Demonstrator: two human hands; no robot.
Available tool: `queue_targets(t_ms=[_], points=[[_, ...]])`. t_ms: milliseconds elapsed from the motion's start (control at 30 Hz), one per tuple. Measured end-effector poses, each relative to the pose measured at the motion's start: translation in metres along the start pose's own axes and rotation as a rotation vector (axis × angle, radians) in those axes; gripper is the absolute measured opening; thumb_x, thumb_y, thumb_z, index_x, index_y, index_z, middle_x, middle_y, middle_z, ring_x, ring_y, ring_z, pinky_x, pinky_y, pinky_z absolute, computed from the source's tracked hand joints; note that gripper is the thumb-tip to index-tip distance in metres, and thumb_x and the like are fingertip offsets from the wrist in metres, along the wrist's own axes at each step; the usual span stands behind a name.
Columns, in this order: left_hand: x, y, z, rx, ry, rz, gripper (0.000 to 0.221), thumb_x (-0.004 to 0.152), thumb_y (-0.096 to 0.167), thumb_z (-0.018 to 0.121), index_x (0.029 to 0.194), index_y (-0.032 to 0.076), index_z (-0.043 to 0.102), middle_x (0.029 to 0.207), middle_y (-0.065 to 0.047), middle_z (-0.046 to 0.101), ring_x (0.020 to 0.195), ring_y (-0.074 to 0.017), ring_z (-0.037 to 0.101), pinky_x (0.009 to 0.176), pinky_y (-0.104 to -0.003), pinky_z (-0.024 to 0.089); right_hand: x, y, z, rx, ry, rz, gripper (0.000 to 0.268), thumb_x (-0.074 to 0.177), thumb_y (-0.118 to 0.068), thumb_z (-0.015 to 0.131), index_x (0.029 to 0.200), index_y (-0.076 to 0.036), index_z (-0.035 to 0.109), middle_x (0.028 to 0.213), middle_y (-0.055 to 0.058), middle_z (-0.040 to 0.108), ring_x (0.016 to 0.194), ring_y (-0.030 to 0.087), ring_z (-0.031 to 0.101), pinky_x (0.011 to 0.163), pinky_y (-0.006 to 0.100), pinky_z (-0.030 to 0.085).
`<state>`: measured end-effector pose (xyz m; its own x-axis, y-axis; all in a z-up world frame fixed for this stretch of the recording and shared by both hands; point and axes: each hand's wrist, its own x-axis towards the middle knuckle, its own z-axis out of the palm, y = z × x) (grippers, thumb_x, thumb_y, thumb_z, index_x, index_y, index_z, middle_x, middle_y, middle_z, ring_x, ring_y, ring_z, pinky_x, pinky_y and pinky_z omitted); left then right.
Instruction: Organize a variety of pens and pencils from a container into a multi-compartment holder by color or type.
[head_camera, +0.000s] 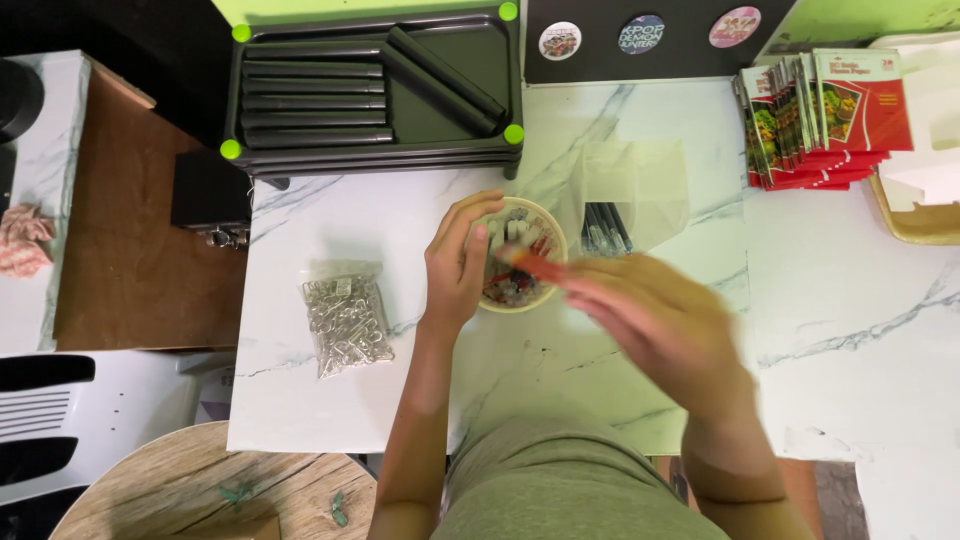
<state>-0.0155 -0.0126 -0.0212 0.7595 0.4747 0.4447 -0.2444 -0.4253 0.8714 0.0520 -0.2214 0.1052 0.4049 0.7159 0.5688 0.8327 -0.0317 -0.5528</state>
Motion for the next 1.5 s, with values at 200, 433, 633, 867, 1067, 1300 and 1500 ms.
queue_targets(t_ms=[200, 433, 633, 867, 1067, 1300, 1500], points=[[0.017, 0.025, 0.011, 0.034, -0.301, 0.026, 0.049, 0.104, 0.026, 0.064, 0.148, 0.007, 0.052, 0.158, -0.012, 0.051, 0.149, -0.0307, 0.05, 0.123, -0.04, 0.04, -0.031, -0.025, -0.055, -0.297, 0.313, 0.2, 0.018, 0.095, 0.005, 0.08, 0.11, 0.003, 0.069, 0.106, 0.014, 0.074, 0.096, 0.021, 0.074, 0.085, 0.026, 0.058], [0.038, 0.038, 0.041, 0.178, -0.54, 0.175, 0.095, 0.079, 0.041, 0.087, 0.155, 0.014, 0.037, 0.167, -0.01, 0.027, 0.158, -0.0327, 0.022, 0.126, -0.047, 0.031, -0.05, 0.005, -0.049, -0.468, 0.303, 0.212, 0.018, 0.094, 0.008, 0.083, 0.107, 0.005, 0.072, 0.105, 0.014, 0.075, 0.089, 0.021, 0.072, 0.08, 0.027, 0.057], [0.045, 0.027, 0.048, 0.271, -0.559, 0.155, 0.105, 0.067, 0.023, 0.094, 0.156, 0.016, 0.038, 0.167, -0.009, 0.028, 0.158, -0.0314, 0.022, 0.127, -0.046, 0.03, -0.058, 0.051, -0.01, -0.45, 0.267, 0.2, 0.017, 0.096, 0.002, 0.081, 0.11, -0.001, 0.072, 0.115, 0.01, 0.076, 0.102, 0.022, 0.072, 0.087, 0.033, 0.059], [0.055, 0.007, 0.042, 0.089, -0.615, 0.112, 0.104, 0.068, 0.006, 0.091, 0.157, 0.016, 0.037, 0.169, -0.001, 0.03, 0.161, -0.0261, 0.02, 0.129, -0.042, 0.032, -0.057, 0.092, 0.029, -0.446, 0.209, 0.208, 0.021, 0.094, 0.0, 0.079, 0.114, -0.002, 0.073, 0.12, 0.008, 0.07, 0.101, 0.024, 0.072, 0.083, 0.033, 0.059], [0.065, 0.004, 0.035, 0.086, -0.651, 0.164, 0.099, 0.07, 0.001, 0.086, 0.156, 0.018, 0.042, 0.169, 0.001, 0.029, 0.16, -0.0263, 0.023, 0.129, -0.042, 0.034, -0.046, 0.081, 0.025, -0.429, 0.165, 0.226, 0.033, 0.091, 0.0, 0.078, 0.124, -0.002, 0.07, 0.118, 0.01, 0.07, 0.098, 0.024, 0.071, 0.083, 0.033, 0.059], [0.067, -0.008, 0.032, 0.062, -0.674, 0.194, 0.089, 0.081, -0.006, 0.076, 0.158, 0.022, 0.042, 0.171, 0.001, 0.032, 0.16, -0.0261, 0.031, 0.129, -0.04, 0.038, -0.065, 0.021, 0.002, -0.111, -0.052, 0.271, 0.024, 0.088, -0.003, 0.076, 0.112, -0.01, 0.072, 0.107, 0.004, 0.073, 0.085, 0.017, 0.072, 0.07, 0.028, 0.059], [0.065, -0.005, 0.027, 0.037, -0.675, 0.213, 0.08, 0.09, -0.004, 0.07, 0.16, 0.02, 0.039, 0.172, -0.002, 0.029, 0.16, -0.0269, 0.031, 0.129, -0.041, 0.037, -0.032, 0.037, 0.05, -0.227, -0.293, -0.051, 0.03, 0.082, -0.001, 0.065, 0.112, 0.001, 0.069, 0.112, 0.009, 0.069, 0.104, 0.027, 0.068, 0.083, 0.038, 0.057]])
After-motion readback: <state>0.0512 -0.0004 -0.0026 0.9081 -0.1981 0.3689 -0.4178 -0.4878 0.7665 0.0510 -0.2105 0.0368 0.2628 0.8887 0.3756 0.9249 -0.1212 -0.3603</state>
